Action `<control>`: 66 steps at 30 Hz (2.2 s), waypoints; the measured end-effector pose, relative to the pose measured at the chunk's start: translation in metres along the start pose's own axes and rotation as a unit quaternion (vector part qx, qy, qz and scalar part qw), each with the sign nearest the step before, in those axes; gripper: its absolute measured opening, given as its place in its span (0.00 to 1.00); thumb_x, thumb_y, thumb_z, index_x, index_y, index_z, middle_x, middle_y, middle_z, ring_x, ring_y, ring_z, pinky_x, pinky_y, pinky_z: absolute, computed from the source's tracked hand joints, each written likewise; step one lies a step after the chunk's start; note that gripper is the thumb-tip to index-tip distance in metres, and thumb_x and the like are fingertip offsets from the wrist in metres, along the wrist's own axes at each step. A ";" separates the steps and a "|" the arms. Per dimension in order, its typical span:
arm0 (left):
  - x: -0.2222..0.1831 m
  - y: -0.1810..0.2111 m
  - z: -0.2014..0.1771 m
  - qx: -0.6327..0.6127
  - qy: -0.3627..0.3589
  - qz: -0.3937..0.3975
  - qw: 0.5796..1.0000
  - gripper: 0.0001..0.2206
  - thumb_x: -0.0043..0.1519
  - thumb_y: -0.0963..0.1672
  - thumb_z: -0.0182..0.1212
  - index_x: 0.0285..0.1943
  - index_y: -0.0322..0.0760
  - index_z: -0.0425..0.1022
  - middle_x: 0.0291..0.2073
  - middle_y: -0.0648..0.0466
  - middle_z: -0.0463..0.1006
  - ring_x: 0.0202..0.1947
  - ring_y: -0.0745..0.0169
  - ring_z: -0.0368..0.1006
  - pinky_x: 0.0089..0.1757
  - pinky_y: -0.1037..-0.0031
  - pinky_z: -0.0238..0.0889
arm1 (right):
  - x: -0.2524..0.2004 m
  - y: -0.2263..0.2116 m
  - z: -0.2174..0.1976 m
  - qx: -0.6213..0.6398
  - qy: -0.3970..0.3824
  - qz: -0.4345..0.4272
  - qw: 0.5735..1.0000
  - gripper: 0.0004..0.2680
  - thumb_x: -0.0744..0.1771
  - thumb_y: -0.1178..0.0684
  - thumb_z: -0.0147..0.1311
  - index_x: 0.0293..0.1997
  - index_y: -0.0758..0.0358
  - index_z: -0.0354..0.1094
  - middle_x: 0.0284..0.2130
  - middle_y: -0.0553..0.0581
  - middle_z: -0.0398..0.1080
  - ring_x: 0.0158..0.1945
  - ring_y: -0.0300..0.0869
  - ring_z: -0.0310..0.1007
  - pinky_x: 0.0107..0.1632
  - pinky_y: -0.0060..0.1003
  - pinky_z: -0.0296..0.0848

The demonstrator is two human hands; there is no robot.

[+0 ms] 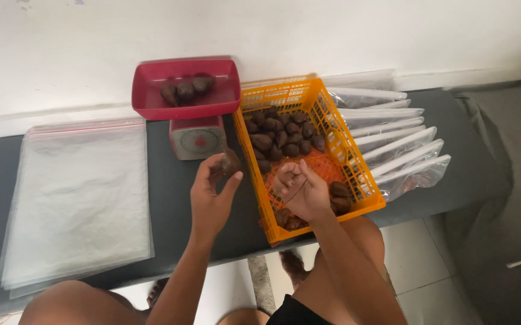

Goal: Packing salak fruits into plastic bags, weighing them on a scale, and sealing the bags by rolling the tops.

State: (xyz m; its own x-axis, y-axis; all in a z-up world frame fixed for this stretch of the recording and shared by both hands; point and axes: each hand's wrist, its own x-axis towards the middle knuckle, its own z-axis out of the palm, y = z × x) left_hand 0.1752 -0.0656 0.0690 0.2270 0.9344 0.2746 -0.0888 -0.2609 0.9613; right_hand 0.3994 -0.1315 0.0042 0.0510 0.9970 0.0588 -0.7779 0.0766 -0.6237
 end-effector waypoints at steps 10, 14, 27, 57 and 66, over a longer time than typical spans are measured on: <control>-0.002 0.013 -0.015 0.000 0.021 -0.040 0.999 0.19 0.61 0.41 0.70 0.60 0.32 0.72 0.47 0.44 0.75 0.54 0.50 0.73 0.58 0.61 0.68 | -0.001 0.001 0.001 0.038 -0.068 -0.005 0.997 0.11 0.72 0.52 0.35 0.53 0.67 0.61 0.28 0.46 0.47 0.35 0.42 0.63 0.44 0.38 0.63; -0.003 0.015 -0.015 -0.002 0.015 -0.049 0.999 0.20 0.61 0.40 0.70 0.61 0.32 0.71 0.46 0.45 0.74 0.54 0.52 0.72 0.58 0.61 0.67 | 0.003 0.008 -0.011 -0.015 -0.008 -0.042 0.999 0.12 0.68 0.63 0.41 0.56 0.76 0.62 0.25 0.51 0.52 0.39 0.54 0.72 0.47 0.43 0.70; -0.002 0.007 -0.022 0.012 0.015 -0.030 0.999 0.20 0.61 0.40 0.70 0.62 0.34 0.72 0.46 0.46 0.74 0.53 0.53 0.73 0.56 0.63 0.69 | -0.010 -0.022 -0.057 -0.775 0.183 -0.077 0.600 0.22 0.63 0.32 0.64 0.59 0.46 0.71 0.60 0.57 0.66 0.67 0.57 0.64 0.67 0.58 0.60; 0.241 -0.073 0.001 0.473 -0.003 -0.005 0.881 0.14 0.59 0.46 0.69 0.45 0.32 0.74 0.35 0.40 0.77 0.39 0.40 0.81 0.36 0.57 0.79 | -0.009 -0.031 0.010 -0.699 0.186 -0.004 0.691 0.05 0.66 0.60 0.60 0.41 0.62 0.82 0.31 0.62 0.81 0.41 0.53 0.82 0.49 0.41 0.78; 0.182 -0.017 0.021 0.498 0.027 0.319 0.806 0.06 0.61 0.39 0.61 0.46 0.41 0.75 0.36 0.52 0.77 0.45 0.52 0.73 0.48 0.62 0.63 | 0.002 -0.030 -0.016 -0.696 0.182 -0.028 0.694 0.13 0.68 0.53 0.58 0.20 0.63 0.71 0.12 0.54 0.65 0.17 0.40 0.63 0.27 0.34 0.64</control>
State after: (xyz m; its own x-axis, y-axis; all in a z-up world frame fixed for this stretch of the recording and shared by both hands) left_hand 0.2386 0.1039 0.1034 0.3988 0.5358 0.7442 0.6585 -0.7321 0.1743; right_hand 0.4328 -0.1315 0.0104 0.4083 0.9102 0.0701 0.5768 -0.1976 -0.7926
